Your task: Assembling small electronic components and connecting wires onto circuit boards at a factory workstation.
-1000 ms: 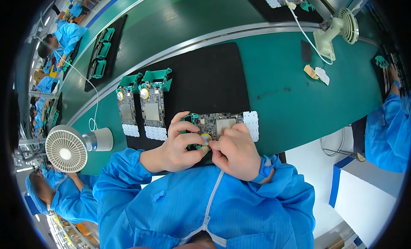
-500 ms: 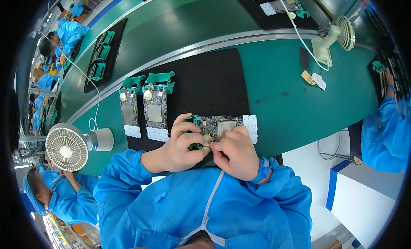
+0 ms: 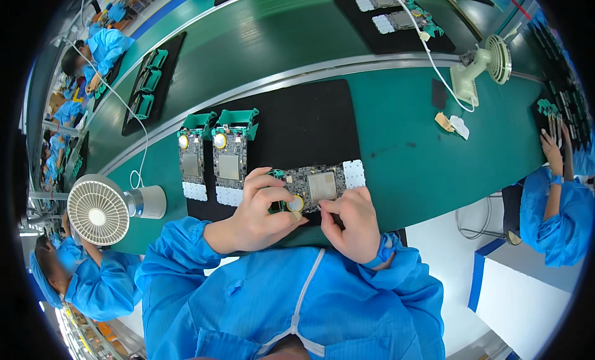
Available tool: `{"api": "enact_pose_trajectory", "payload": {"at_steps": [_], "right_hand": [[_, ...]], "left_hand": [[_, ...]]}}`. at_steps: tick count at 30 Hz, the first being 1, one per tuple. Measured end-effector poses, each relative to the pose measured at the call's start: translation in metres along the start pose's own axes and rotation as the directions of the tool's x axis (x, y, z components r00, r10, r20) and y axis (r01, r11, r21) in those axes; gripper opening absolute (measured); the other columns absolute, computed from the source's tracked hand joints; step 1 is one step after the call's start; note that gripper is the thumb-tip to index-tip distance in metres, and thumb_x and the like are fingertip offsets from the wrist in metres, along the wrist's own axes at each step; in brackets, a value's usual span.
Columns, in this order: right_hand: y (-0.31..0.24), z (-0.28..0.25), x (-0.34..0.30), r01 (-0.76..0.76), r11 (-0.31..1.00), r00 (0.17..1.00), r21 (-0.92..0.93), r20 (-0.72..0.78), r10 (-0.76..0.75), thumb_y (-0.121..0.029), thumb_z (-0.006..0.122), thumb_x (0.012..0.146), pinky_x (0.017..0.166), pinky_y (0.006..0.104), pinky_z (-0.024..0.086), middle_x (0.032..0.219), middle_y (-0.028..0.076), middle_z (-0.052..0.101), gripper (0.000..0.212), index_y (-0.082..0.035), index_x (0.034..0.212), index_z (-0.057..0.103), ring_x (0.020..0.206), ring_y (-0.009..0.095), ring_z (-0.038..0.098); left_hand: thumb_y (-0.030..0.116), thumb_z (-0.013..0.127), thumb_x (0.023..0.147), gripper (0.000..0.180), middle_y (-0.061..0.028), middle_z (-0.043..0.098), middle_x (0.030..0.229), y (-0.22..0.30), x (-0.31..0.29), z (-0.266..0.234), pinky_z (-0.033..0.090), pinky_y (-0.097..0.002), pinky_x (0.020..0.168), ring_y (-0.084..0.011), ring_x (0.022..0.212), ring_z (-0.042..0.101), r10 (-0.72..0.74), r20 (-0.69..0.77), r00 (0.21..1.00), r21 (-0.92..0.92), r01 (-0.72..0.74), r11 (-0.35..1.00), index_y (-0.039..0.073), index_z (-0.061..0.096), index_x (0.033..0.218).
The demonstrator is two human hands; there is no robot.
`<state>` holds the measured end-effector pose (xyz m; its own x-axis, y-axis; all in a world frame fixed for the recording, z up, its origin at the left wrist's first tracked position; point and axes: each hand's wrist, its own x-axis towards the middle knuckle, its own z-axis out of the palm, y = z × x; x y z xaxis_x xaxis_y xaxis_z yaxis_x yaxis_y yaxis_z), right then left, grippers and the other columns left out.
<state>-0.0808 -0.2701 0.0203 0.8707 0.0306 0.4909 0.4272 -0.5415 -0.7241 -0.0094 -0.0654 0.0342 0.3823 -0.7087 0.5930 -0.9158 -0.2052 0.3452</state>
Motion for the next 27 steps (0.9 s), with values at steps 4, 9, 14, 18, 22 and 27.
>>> {"api": "enact_pose_trajectory", "payload": {"at_steps": [4, 9, 14, 18, 22, 27], "right_hand": [[0.0011, 0.0007, -0.002, -0.007, 1.0, 1.0, 0.008, -0.03, 0.007, 0.004, 0.071, 0.072, 0.062, 0.0388, 0.04, 0.073, 0.008, 0.056, 0.025, -0.007, 0.092, 0.061, 0.069, 0.028, 0.051], [0.0006, 0.0, -0.0032, -0.019, 1.0, 1.0, 0.007, -0.02, 0.019, 0.004, 0.07, 0.072, 0.062, 0.0384, 0.04, 0.074, 0.008, 0.056, 0.026, -0.007, 0.093, 0.06, 0.069, 0.028, 0.051], [-0.0007, -0.0014, -0.0028, -0.009, 1.0, 1.0, -0.005, -0.012, 0.009, 0.004, 0.071, 0.073, 0.062, 0.0379, 0.04, 0.075, 0.008, 0.056, 0.025, -0.007, 0.094, 0.061, 0.07, 0.027, 0.051], [0.0001, -0.0006, -0.0021, -0.018, 1.0, 1.0, 0.005, -0.024, 0.019, 0.003, 0.071, 0.074, 0.062, 0.0375, 0.039, 0.074, 0.008, 0.055, 0.024, -0.007, 0.094, 0.062, 0.07, 0.027, 0.05], [-0.0001, -0.0002, -0.0004, -0.014, 1.0, 1.0, -0.023, -0.008, 0.014, 0.002, 0.07, 0.076, 0.062, 0.0371, 0.038, 0.074, 0.008, 0.055, 0.024, -0.007, 0.096, 0.062, 0.069, 0.027, 0.05], [-0.0037, -0.0018, -0.0025, -0.085, 0.994, 0.996, 0.067, -0.034, 0.087, 0.004, 0.067, 0.078, 0.065, 0.0388, 0.038, 0.078, 0.009, 0.056, 0.024, -0.007, 0.098, 0.06, 0.069, 0.029, 0.05]], "left_hand": [[0.015, 0.08, 0.071, 0.02, -0.0068, 0.053, 0.106, 0.0007, 0.0004, 0.0014, 0.04, -0.0548, 0.094, -0.0299, 0.105, 0.049, -0.033, -0.035, 0.999, -0.039, 0.032, 0.999, 0.013, 0.062, 0.081], [0.013, 0.077, 0.071, 0.023, -0.0066, 0.053, 0.109, 0.003, 0.0016, 0.0012, 0.04, -0.0538, 0.094, -0.0294, 0.107, 0.049, -0.03, -0.024, 0.999, 0.019, 0.03, 0.999, 0.015, 0.067, 0.092], [0.013, 0.071, 0.073, 0.023, -0.0074, 0.054, 0.112, 0.0041, 0.0008, -0.0001, 0.04, -0.0545, 0.095, -0.0298, 0.108, 0.049, 0.011, 0.025, 1.0, 0.109, -0.013, 0.994, 0.015, 0.068, 0.096], [0.013, 0.067, 0.073, 0.024, -0.0076, 0.054, 0.112, 0.0035, 0.0008, -0.0005, 0.039, -0.0551, 0.096, -0.03, 0.109, 0.049, 0.029, 0.055, 0.998, 0.153, -0.037, 0.988, 0.015, 0.067, 0.097], [0.013, 0.067, 0.073, 0.026, -0.0074, 0.053, 0.112, 0.0028, 0.0029, -0.0001, 0.039, -0.0551, 0.096, -0.0296, 0.11, 0.049, 0.033, 0.045, 0.998, 0.156, -0.039, 0.987, 0.015, 0.067, 0.099], [0.014, 0.066, 0.072, 0.028, -0.006, 0.054, 0.109, 0.0043, 0.0051, -0.0031, 0.043, -0.0538, 0.091, -0.0289, 0.104, 0.051, 0.058, 0.08, 0.995, 0.183, -0.071, 0.981, 0.018, 0.068, 0.1]]}}
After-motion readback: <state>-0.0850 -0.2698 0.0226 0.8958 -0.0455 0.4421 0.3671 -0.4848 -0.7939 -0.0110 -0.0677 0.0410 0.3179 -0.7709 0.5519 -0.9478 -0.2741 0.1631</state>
